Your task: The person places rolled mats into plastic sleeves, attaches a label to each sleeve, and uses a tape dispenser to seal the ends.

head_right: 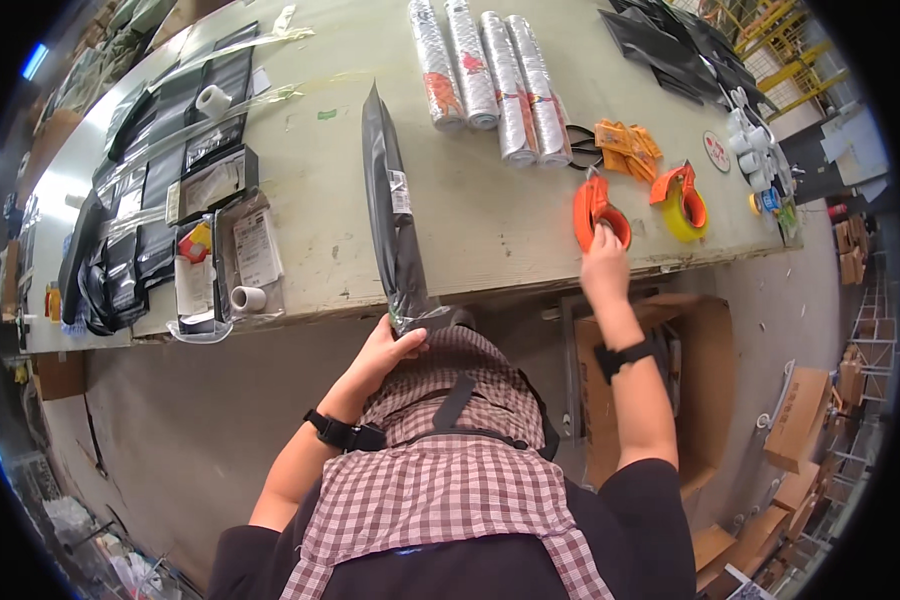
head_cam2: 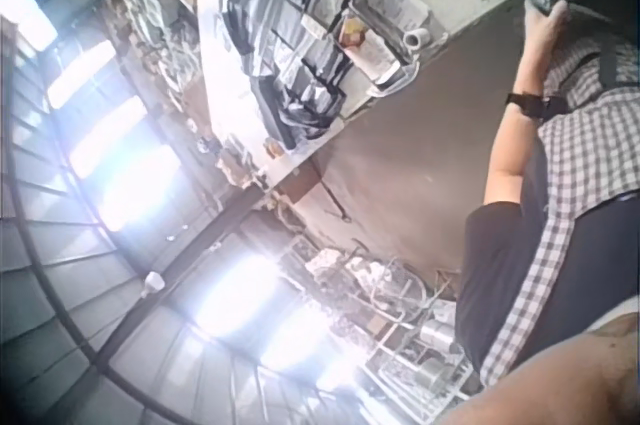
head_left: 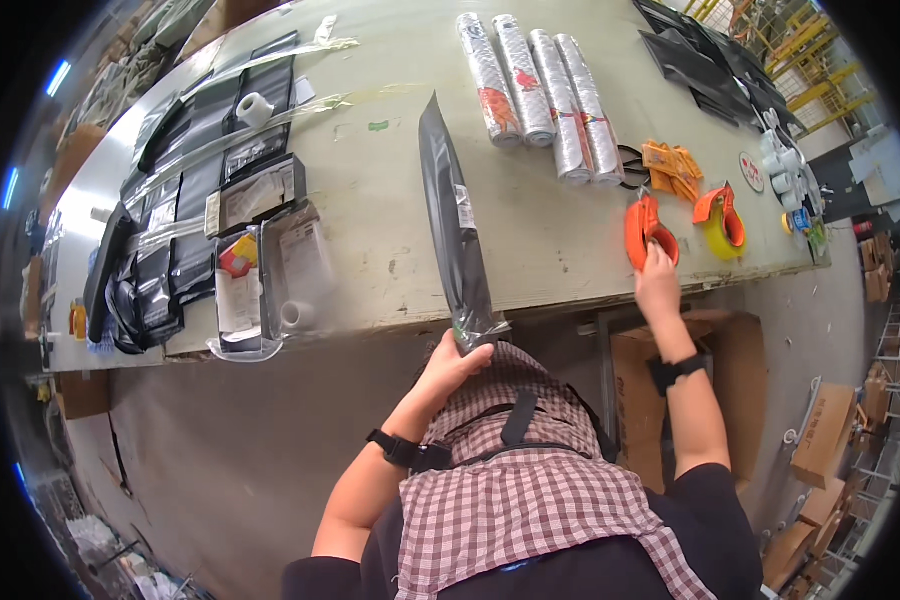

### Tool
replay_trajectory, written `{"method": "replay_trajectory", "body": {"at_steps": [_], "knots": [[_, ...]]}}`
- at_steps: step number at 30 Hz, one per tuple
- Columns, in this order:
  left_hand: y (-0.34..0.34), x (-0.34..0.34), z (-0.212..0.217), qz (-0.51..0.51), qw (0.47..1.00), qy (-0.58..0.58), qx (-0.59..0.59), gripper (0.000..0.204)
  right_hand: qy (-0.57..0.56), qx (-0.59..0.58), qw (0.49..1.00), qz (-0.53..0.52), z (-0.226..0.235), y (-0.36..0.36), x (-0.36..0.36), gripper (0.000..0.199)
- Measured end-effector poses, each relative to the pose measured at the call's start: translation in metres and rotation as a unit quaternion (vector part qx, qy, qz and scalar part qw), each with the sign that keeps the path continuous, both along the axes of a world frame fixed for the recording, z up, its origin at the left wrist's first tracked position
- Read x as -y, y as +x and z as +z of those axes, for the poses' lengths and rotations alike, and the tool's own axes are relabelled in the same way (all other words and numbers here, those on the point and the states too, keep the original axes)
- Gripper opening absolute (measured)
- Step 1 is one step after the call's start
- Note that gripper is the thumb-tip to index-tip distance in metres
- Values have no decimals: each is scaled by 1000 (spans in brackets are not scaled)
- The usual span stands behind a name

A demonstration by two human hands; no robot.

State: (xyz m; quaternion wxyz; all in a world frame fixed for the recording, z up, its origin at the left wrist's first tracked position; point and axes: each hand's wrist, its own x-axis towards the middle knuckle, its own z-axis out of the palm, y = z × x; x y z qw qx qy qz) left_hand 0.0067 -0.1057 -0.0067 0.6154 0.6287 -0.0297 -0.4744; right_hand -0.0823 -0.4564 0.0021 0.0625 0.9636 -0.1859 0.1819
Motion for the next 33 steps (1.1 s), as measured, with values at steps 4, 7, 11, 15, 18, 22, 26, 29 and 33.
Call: {"method": "replay_trajectory", "body": {"at_steps": [4, 7, 11, 15, 18, 22, 26, 29, 33], "knots": [[3, 0, -35, -15, 964, 148, 221, 46, 387, -28, 910, 145, 56, 36, -147, 57], [2, 26, -5, -53, 947, 179, 261, 51, 744, -22, 663, 80, -10, 63, -200, 52], [19, 11, 43, -182, 921, 144, 313, 61, 884, -89, 459, 35, 20, 67, -178, 42], [41, -21, 82, -327, 918, 53, 216, 55, 877, -85, 472, 37, 30, 51, -147, 62], [35, -54, 87, -142, 957, 129, 219, 50, 890, -82, 445, 62, 63, 93, -121, 66], [50, -46, 94, -63, 939, 236, 241, 48, 838, 47, 507, 194, 93, 276, -77, 62], [75, 2, 117, -75, 943, 149, 286, 48, 768, 339, 398, 371, 213, 487, -70, 80], [88, -14, 117, -93, 928, 191, 307, 37, 542, 175, 733, 373, 174, 528, -65, 77], [147, -82, 130, -43, 871, 329, 362, 22, 131, -164, 969, 132, 0, 476, 3, 71]]}}
